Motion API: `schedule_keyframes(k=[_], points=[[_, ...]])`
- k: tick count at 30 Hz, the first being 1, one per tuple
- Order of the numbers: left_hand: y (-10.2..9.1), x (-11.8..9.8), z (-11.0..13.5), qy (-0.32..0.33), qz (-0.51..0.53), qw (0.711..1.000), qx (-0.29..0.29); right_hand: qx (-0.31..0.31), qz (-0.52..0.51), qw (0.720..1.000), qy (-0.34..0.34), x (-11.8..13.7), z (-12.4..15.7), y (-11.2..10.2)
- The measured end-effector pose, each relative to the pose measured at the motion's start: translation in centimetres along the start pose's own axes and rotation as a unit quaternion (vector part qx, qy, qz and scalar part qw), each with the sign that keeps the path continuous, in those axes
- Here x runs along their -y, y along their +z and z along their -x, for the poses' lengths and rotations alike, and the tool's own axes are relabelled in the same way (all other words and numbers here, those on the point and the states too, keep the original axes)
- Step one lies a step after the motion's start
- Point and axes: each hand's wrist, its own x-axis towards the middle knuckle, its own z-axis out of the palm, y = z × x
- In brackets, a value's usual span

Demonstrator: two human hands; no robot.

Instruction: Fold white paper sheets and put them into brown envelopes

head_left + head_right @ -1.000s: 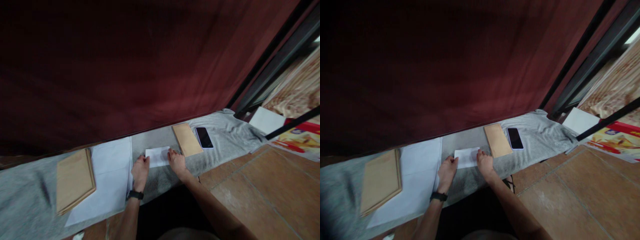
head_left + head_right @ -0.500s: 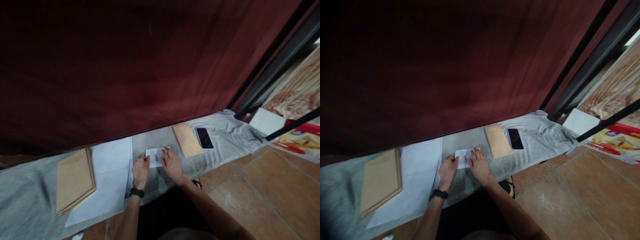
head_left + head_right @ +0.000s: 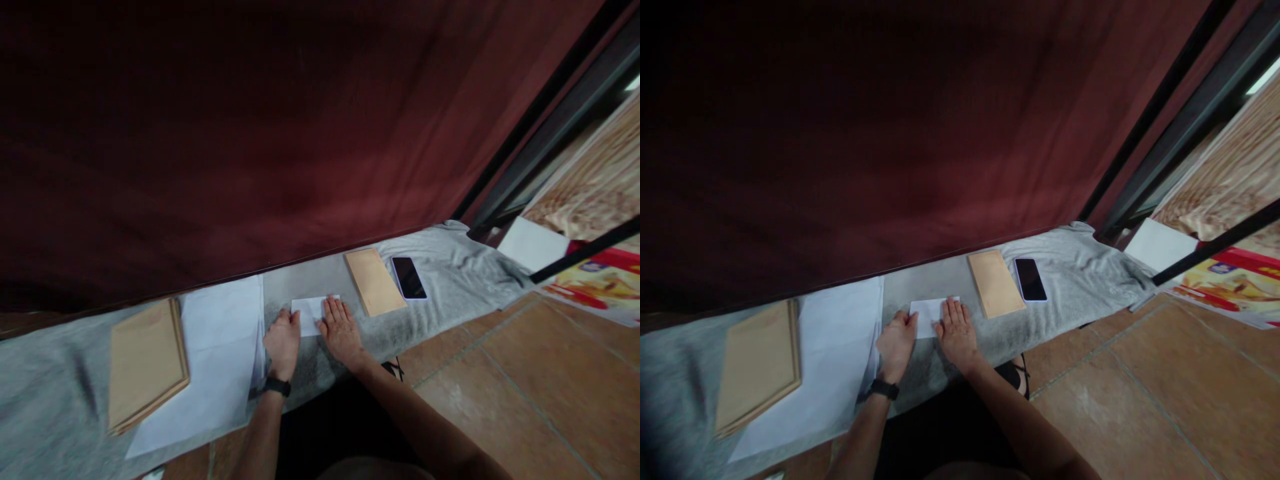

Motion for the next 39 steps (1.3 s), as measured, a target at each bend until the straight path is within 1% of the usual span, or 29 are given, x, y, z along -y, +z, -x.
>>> schedule_keyframes(k=[1,3,4,5,6,7,8,9,10,12,14,17,20,24,28,32,34,37,39], points=[[0.1,0.1,0.1,0.002,0.002,1.0,-0.012,0.0,0.002,1.0,0.003,0.1,0.0,0.0],[0.6,0.1,0.4,0.031,0.012,0.997,-0.067,0.003,0.005,1.0,0.007,0.1,0.0,-0.1],[1.0,0.0,0.6,0.064,0.021,0.992,-0.103,0.007,0.006,1.0,0.008,0.2,0.0,-0.1],[1.5,-0.1,0.8,0.11,0.034,0.984,-0.134,0.011,0.008,1.0,0.007,0.2,0.0,-0.2],[2.0,-0.3,1.1,0.165,0.046,0.973,-0.154,0.017,0.01,1.0,0.006,0.1,0.0,-0.3],[2.7,-0.6,1.4,0.218,0.057,0.961,-0.159,0.023,0.013,1.0,0.003,0.1,0.0,-0.4],[3.3,-0.8,1.8,0.262,0.064,0.951,-0.152,0.031,0.017,0.999,-0.001,0.1,0.1,-0.4],[3.9,-1.1,2.1,0.289,0.065,0.945,-0.141,0.037,0.021,0.999,-0.004,0.1,0.1,-0.5],[4.5,-1.2,2.3,0.302,0.063,0.942,-0.13,0.042,0.024,0.999,-0.006,0.0,0.1,-0.6],[5.2,-1.3,2.6,0.3,0.049,0.947,-0.107,0.044,0.028,0.999,-0.006,0.0,0.1,-0.7],[5.4,-1.2,2.6,0.28,0.028,0.956,-0.085,0.037,0.025,0.999,-0.002,0.0,0.1,-0.6],[5.2,-0.9,2.4,0.242,0.0,0.968,-0.067,0.023,0.016,1.0,-0.001,0.0,0.0,-0.2],[4.9,-0.9,2.2,0.22,-0.016,0.974,-0.058,0.01,0.01,1.0,0.001,-0.3,0.1,0.3],[4.8,-1.2,2.4,0.197,-0.023,0.978,-0.068,-0.01,0.017,1.0,0.014,-1.1,0.2,0.4],[4.8,-1.4,2.6,0.193,-0.019,0.977,-0.087,-0.007,0.025,0.999,0.026,-2.0,0.2,-0.1],[4.9,-1.4,2.5,0.189,-0.022,0.978,-0.085,0.0,0.024,0.998,0.058,-1.8,-0.1,-0.8],[5.1,-1.4,2.4,0.189,-0.027,0.978,-0.079,-0.002,0.011,0.999,0.042,-1.1,-0.1,-1.0],[5.4,-1.2,2.2,0.193,-0.036,0.978,-0.065,0.005,-0.027,0.999,-0.037,0.0,0.0,-1.1],[5.5,-1.1,2.2,0.192,-0.041,0.979,-0.061,0.008,-0.039,0.997,-0.067,0.4,0.3,-1.0]])
